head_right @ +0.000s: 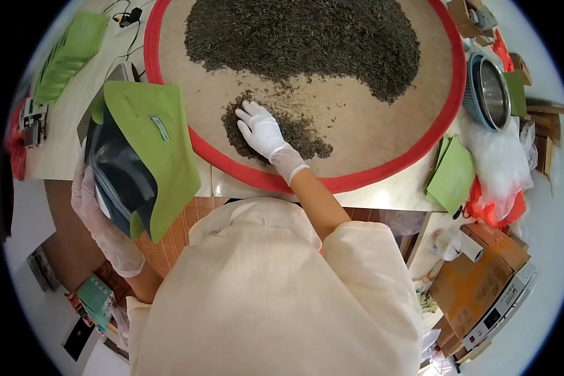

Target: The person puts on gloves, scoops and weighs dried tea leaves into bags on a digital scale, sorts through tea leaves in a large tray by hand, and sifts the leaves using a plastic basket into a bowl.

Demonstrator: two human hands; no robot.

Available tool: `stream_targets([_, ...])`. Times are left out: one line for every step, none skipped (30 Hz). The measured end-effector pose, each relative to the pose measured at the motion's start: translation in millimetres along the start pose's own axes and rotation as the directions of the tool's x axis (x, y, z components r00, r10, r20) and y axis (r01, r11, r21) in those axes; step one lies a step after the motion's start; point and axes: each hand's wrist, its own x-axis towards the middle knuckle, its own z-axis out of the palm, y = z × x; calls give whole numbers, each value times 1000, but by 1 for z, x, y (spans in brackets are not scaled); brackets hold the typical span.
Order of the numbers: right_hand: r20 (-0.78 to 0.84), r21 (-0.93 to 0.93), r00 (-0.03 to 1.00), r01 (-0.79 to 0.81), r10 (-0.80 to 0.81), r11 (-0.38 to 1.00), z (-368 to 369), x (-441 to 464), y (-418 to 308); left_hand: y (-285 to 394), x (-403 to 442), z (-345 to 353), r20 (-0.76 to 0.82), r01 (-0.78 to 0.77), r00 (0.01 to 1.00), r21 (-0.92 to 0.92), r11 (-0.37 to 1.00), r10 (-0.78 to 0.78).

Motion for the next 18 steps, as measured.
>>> stream_targets([52,85,999,5,-9,996,-7,-4,-2,-2,1,-4,17,-14,1000,3,1000,13])
stream_targets([57,84,998,11,-15,996,-15,-7,0,-4,2,-9,8,-13,1000,2,1000,13])
stream_targets([14,103,1000,21,-22,994,-23,-11,4,-5,3,-13,43,-46,998,7,999,46])
stream_targets([-30,122,999,30,-27,992,-34,-16,4,-7,3,-16,79,-78,994,12,997,77])
stream_targets([-14,-13,999,-39,39,999,-45,-21,3,-6,2,-15,74,-76,994,10,997,75])
stream_targets([15,-49,999,-47,48,998,-48,-25,8,-5,2,-13,65,-60,996,-7,998,60])
stream_targets([57,-77,998,-11,15,997,-48,-29,11,-5,2,-10,58,-44,997,-25,999,45])
stream_targets([98,-104,995,25,-15,994,-48,-34,13,-6,2,-9,59,-44,997,-30,999,45])
stream_targets([156,-117,987,50,-31,992,-49,-34,8,-6,1,-7,65,-30,997,-34,999,32])
stream_targets([170,-119,983,89,-68,989,-46,-32,4,-6,1,-5,70,-16,997,-37,999,18])
stream_targets([177,-133,980,117,-93,984,-43,-26,-1,-6,0,-4,70,-16,997,-37,999,18])
stream_targets([184,-144,975,148,-120,978,-40,-19,-5,-5,0,-2,78,-18,997,-31,999,20])
stream_targets([184,-140,975,152,-126,978,-35,-12,-7,-4,0,-1,84,-22,996,-21,1000,24])
stream_targets([177,-131,972,182,-157,975,-30,-4,-8,-4,-1,-2,80,-25,996,-15,1000,27])
stream_targets([167,-122,968,210,-188,970,-26,1,-9,-4,-1,-2,54,-16,998,-37,999,18])
stream_targets([163,-117,968,213,-193,970,-21,3,-8,-4,-1,-2,30,-7,1000,-59,998,9])
stream_targets([202,-117,961,215,-188,970,-15,4,-6,-1,-1,-2,28,-12,1000,-54,998,14])
stream_targets([242,-118,953,217,-184,969,-12,5,-7,3,-4,0,13,-19,1000,7,1000,19])
